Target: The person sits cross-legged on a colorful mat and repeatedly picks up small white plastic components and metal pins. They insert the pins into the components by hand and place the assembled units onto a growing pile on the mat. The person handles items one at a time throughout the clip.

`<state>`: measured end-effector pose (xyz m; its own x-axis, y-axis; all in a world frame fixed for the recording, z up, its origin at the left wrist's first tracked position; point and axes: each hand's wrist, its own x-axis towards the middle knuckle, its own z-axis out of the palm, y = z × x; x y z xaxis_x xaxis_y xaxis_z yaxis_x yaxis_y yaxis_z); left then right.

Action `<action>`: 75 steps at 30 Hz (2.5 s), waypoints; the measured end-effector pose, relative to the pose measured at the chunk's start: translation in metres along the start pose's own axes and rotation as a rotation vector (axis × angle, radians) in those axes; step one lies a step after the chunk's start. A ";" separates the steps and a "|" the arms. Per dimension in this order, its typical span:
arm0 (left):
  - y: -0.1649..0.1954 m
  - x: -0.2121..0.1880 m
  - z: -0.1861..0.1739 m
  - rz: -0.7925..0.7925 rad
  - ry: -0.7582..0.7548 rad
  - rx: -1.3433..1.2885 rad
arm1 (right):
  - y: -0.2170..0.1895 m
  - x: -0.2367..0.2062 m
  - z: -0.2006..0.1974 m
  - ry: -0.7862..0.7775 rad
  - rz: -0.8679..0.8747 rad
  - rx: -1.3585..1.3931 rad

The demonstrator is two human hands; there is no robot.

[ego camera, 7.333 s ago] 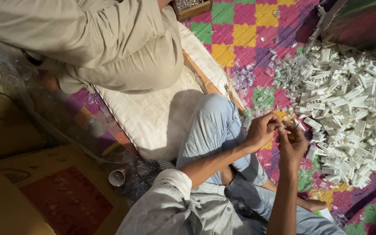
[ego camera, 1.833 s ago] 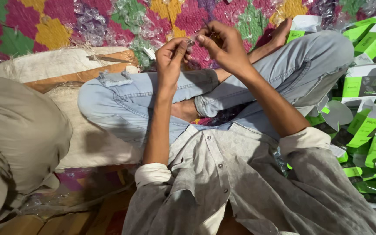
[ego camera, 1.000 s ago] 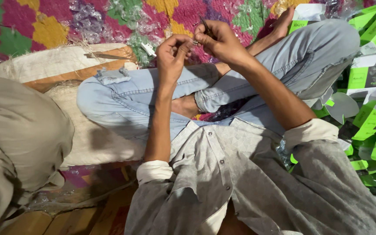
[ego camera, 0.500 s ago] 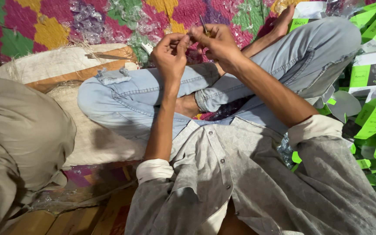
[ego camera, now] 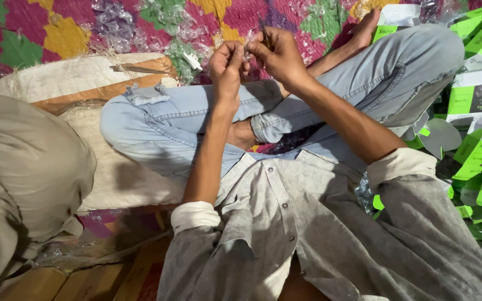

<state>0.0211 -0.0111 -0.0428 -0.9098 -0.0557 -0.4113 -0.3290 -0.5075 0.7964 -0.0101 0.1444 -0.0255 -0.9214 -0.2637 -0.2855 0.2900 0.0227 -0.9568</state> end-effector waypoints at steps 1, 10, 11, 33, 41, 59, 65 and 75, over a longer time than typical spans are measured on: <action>-0.002 0.002 -0.002 -0.056 -0.019 -0.110 | 0.002 0.002 -0.002 -0.002 -0.030 -0.018; 0.008 0.006 -0.023 0.205 0.159 0.069 | 0.005 0.029 -0.039 0.153 -0.281 -0.789; 0.010 0.006 -0.021 0.203 0.157 0.060 | 0.007 0.030 -0.037 0.152 -0.316 -0.823; 0.048 -0.002 -0.031 0.395 0.248 1.634 | -0.030 0.019 -0.050 0.224 -0.295 -0.435; 0.101 0.096 -0.078 -0.036 0.411 1.603 | -0.032 0.018 -0.053 0.167 -0.321 -0.441; 0.090 0.091 -0.049 -0.163 -0.332 1.571 | -0.040 0.025 -0.052 0.069 -0.273 -0.471; 0.057 0.087 -0.045 0.131 -0.336 1.890 | -0.034 0.025 -0.050 0.057 -0.284 -0.557; 0.036 0.081 -0.035 0.307 -0.336 1.898 | -0.028 0.021 -0.040 0.011 -0.330 -0.704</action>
<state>-0.0560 -0.0638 -0.0633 -0.9081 0.3085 -0.2831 0.2314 0.9333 0.2746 -0.0485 0.1770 -0.0066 -0.9349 -0.3541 0.0229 -0.2289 0.5525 -0.8014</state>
